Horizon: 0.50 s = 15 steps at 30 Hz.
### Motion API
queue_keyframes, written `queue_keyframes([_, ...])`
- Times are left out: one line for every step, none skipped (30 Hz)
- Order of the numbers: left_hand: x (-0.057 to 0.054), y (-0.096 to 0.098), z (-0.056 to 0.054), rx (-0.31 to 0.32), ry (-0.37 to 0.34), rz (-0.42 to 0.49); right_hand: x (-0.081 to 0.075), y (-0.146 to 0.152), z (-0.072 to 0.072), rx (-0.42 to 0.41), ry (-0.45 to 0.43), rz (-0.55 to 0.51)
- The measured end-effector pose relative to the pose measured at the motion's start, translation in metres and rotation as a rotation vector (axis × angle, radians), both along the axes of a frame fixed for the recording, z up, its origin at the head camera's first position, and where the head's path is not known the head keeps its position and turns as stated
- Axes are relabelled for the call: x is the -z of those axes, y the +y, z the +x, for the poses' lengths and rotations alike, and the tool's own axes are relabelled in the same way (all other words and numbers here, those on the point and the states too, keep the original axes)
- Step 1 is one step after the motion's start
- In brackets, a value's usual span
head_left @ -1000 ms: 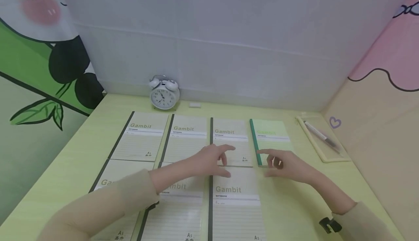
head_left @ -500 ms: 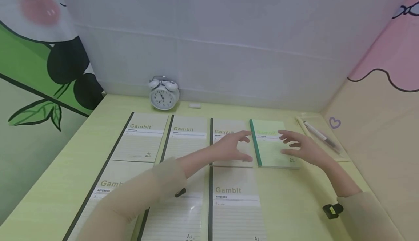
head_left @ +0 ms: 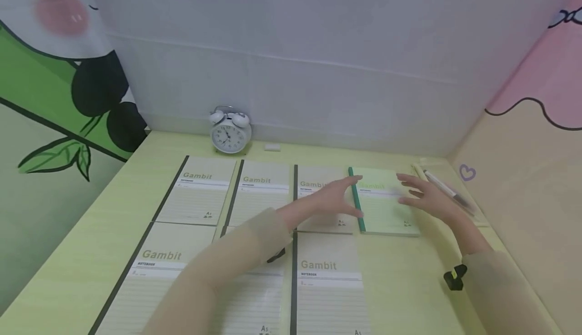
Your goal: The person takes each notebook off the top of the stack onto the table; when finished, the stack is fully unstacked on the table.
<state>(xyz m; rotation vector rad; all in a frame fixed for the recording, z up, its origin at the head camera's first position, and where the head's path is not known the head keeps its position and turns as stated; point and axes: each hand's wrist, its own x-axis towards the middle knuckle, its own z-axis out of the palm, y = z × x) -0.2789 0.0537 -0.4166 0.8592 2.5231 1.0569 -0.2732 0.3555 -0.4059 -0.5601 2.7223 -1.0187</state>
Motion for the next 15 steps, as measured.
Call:
queue_keyframes([0.001,0.001,-0.002,0.008,0.004,-0.002,0.001,0.002,-0.001,0.001,-0.001,0.007])
queue_keyframes([0.003,0.002,-0.005,0.019,0.008,-0.001,0.002,0.003,-0.002,0.001,0.000,0.017])
queue_keyframes([0.004,0.003,-0.007,0.024,0.013,-0.007,0.003,0.004,-0.002,0.002,-0.004,0.024])
queue_keyframes([0.005,0.004,-0.009,0.028,0.019,-0.014,0.004,0.005,-0.003,0.005,-0.009,0.031])
queue_keyframes([0.006,0.005,-0.011,0.033,0.025,-0.024,0.005,0.007,-0.004,0.007,-0.012,0.044])
queue_keyframes([0.007,0.005,-0.013,0.036,0.030,-0.036,0.006,0.008,-0.005,0.011,-0.015,0.056])
queue_keyframes([0.008,0.006,-0.015,0.040,0.033,-0.046,0.007,0.010,-0.005,0.017,-0.020,0.067])
queue_keyframes([0.010,0.006,-0.016,0.045,0.032,-0.051,0.009,0.011,-0.006,0.024,-0.023,0.080])
queue_keyframes([0.011,0.006,-0.018,0.049,0.029,-0.055,0.010,0.013,-0.007,0.031,-0.023,0.094])
queue_keyframes([0.013,0.006,-0.020,0.052,0.025,-0.062,0.012,0.015,-0.008,0.037,-0.023,0.110])
queue_keyframes([0.014,0.006,-0.021,0.055,0.022,-0.069,0.014,0.017,-0.008,0.041,-0.022,0.126])
queue_keyframes([0.016,0.006,-0.022,0.057,0.018,-0.079,0.016,0.018,-0.009,0.047,-0.021,0.133])
queue_keyframes([0.017,0.006,-0.024,0.058,0.013,-0.085,0.018,0.020,-0.009,0.049,-0.025,0.140])
queue_keyframes([0.019,0.005,-0.025,0.060,0.012,-0.095,0.020,0.021,-0.010,0.043,-0.029,0.139])
queue_keyframes([0.020,0.005,-0.026,0.060,0.010,-0.107,0.022,0.023,-0.010,0.038,-0.035,0.131])
